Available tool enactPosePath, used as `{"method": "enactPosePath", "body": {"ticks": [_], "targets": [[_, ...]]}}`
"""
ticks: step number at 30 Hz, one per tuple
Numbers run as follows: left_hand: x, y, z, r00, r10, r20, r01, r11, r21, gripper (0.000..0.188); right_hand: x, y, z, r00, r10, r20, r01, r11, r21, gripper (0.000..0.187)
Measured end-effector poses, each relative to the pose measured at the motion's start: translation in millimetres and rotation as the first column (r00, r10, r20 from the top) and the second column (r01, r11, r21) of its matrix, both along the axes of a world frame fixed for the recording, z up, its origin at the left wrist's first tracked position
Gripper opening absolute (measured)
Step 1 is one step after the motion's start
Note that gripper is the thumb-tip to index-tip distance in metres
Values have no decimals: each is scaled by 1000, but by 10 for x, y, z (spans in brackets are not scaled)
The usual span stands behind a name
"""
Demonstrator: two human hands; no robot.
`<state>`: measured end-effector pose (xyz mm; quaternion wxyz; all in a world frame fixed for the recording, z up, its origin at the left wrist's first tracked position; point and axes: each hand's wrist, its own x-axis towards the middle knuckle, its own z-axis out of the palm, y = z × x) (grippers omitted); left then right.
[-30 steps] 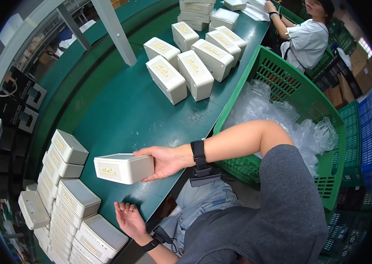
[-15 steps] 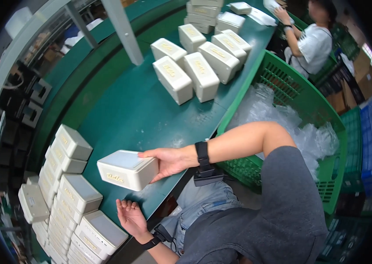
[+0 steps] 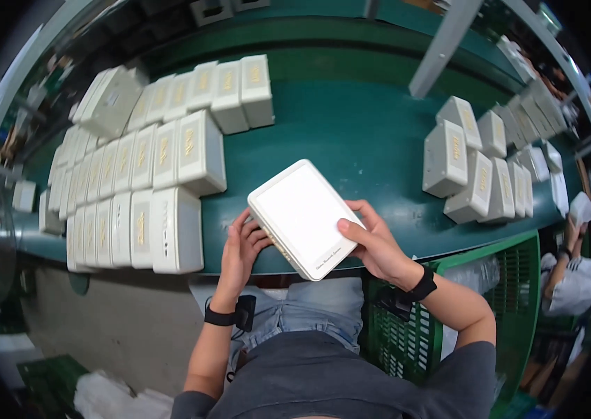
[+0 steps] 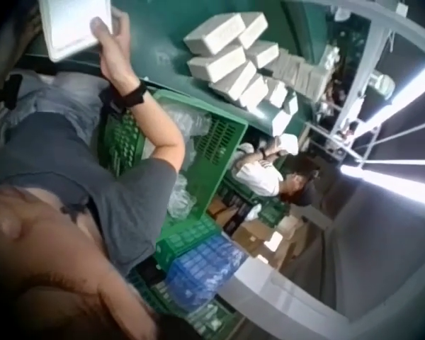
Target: The person picks up a speaker, turns it over to inspect it, and places it onto a stack before repeating the process with several more speakers. Finally, the person adjusts a strap on their wrist.
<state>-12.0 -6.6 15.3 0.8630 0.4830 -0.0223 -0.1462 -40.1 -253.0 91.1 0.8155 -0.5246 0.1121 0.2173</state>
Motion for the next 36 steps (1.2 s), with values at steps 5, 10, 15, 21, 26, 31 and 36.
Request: {"method": "enactPosePath", "body": {"ticks": [5, 10, 15, 21, 26, 31, 36], "targets": [[-103, -27, 278, 979, -60, 197, 40, 994, 103, 74, -63, 60, -69, 988, 5, 154, -2, 1000, -18, 58], [-213, -12, 526, 925, -30, 379, -112, 931, 347, 80, -105, 74, -63, 883, 129, 452, -52, 982, -180, 77], [-280, 78, 739, 829, -94, 551, -237, 833, 499, 81, -186, 74, -75, 749, 249, 614, -34, 940, -339, 84], [-258, 131, 733, 854, -112, 508, -194, 836, 512, 85, -207, 29, -71, 559, 415, 718, 135, 809, -572, 82], [-272, 142, 392, 917, -46, 395, -138, 896, 423, 75, -221, 48, -28, 550, 422, 721, 164, 791, -589, 76], [-313, 64, 261, 1000, 2, 11, -4, 966, 259, 65, -110, 20, 79, 574, 515, 637, 35, 761, -648, 73], [-293, 62, 381, 938, -153, -312, 155, 988, -18, 59, -148, 53, 73, 816, 360, 452, -163, 894, -417, 69]]}}
